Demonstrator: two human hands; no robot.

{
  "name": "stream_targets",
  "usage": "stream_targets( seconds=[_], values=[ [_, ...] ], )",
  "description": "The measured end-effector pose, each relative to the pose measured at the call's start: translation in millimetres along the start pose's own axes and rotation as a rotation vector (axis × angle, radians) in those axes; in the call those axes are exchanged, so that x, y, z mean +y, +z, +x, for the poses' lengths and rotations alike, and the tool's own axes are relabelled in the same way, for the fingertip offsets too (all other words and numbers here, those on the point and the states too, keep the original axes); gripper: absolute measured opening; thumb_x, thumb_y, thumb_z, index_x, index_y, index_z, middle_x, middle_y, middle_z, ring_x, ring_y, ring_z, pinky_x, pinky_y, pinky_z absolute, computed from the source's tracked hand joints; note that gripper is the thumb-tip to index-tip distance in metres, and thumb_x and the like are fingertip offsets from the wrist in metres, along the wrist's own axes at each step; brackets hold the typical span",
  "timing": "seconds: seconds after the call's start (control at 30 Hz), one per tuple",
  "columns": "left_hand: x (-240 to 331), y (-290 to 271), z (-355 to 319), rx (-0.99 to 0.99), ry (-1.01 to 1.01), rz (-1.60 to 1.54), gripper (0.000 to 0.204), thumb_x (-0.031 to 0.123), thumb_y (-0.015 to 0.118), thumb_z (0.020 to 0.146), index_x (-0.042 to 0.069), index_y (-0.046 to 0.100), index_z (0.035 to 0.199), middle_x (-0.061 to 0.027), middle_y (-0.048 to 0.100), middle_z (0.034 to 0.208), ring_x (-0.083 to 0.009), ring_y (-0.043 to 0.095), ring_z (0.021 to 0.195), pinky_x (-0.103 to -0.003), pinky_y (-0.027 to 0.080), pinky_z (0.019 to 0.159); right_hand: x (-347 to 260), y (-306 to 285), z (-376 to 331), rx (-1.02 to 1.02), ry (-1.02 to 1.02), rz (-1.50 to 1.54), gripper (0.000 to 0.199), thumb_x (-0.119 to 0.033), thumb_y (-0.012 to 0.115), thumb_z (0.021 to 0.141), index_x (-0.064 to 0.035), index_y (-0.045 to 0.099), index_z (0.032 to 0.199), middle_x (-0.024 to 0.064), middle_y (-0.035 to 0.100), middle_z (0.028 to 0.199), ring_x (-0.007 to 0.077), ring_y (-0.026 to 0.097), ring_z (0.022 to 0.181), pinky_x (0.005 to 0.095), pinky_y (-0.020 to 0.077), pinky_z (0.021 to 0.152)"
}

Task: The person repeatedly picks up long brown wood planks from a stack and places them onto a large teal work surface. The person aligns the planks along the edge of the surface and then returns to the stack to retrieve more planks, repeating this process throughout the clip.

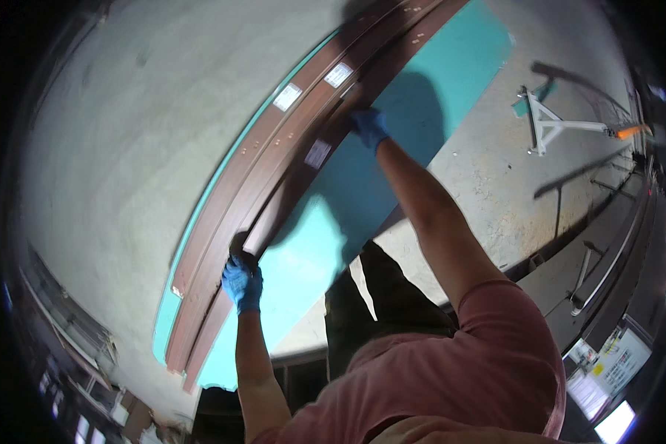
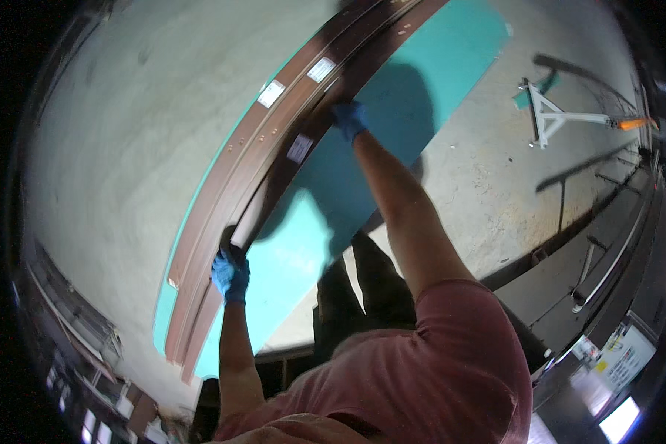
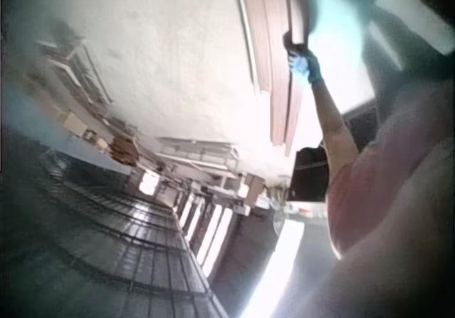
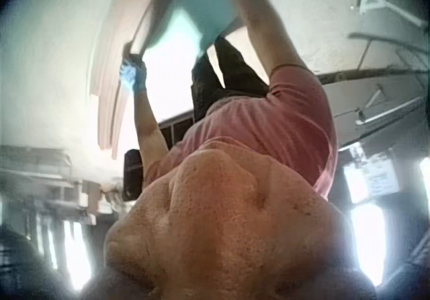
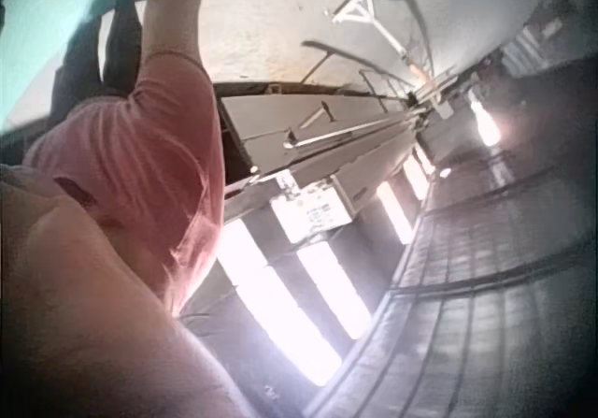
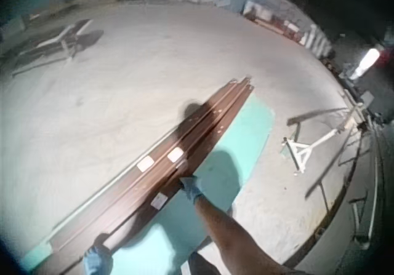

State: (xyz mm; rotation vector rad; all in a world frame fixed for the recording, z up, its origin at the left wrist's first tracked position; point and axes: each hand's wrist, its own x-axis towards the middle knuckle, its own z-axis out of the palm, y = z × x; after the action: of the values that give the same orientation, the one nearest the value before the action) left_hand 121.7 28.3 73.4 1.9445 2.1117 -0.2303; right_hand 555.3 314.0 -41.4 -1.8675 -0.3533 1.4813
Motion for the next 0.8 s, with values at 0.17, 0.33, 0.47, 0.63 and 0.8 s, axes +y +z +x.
stream_targets(
  seconds=[0.17,0.33,0.47,0.63,0.8],
  values=[
    [10,-12,31,0.06,-0.048,0.005,0.04,0.029,0.063,0.094,0.006,0.056,0.126,-0.0177,0.068,0.099,-0.0402,0.067,0.094,-0.052,0.054,0.082,28,-36,55,-0.212,-0.051,0.133,0.017,-0.024,0.066,0.101,-0.012,0.071,0.112,0.0033,0.069,0.102,0.0156,0.066,0.093,0.0346,0.0604,0.077],
    [4,8,16,-0.015,-0.128,0.213,0.042,0.028,0.069,0.091,0.006,0.059,0.125,-0.0176,0.066,0.11,-0.0366,0.065,0.102,-0.052,0.053,0.085,-10,-4,10,-0.08,0.045,0.152,0.035,-0.014,0.069,0.101,-0.0032,0.062,0.133,0.0153,0.067,0.128,0.0304,0.068,0.113,0.0439,0.0658,0.087],
    [5,23,15,-0.054,-0.169,0.152,0.057,0.037,0.072,0.092,0.009,0.059,0.14,-0.0154,0.067,0.119,-0.0364,0.066,0.106,-0.051,0.054,0.088,-7,-20,26,-0.1,0.135,0.141,0.038,-0.013,0.069,0.101,-0.0032,0.061,0.137,0.017,0.065,0.132,0.0333,0.066,0.118,0.0449,0.066,0.09],
    [6,28,20,-0.036,-0.176,0.182,0.037,0.032,0.067,0.092,0.009,0.065,0.122,-0.0163,0.067,0.116,-0.035,0.065,0.106,-0.052,0.051,0.092,0,-28,41,-0.11,0.141,0.122,0.038,-0.014,0.071,0.1,-0.0031,0.062,0.135,0.0169,0.068,0.127,0.0323,0.068,0.113,0.0457,0.0669,0.087],
    [-4,32,16,-0.047,-0.216,0.19,0.033,0.036,0.065,0.095,0.01,0.067,0.115,-0.014,0.07,0.107,-0.0329,0.067,0.098,-0.05,0.051,0.083,-14,-20,23,-0.064,0.02,-0.101,0.038,-0.013,0.074,0.098,-0.0017,0.063,0.133,0.0159,0.071,0.12,0.0308,0.074,0.099,0.0426,0.0677,0.077]
  ],
)
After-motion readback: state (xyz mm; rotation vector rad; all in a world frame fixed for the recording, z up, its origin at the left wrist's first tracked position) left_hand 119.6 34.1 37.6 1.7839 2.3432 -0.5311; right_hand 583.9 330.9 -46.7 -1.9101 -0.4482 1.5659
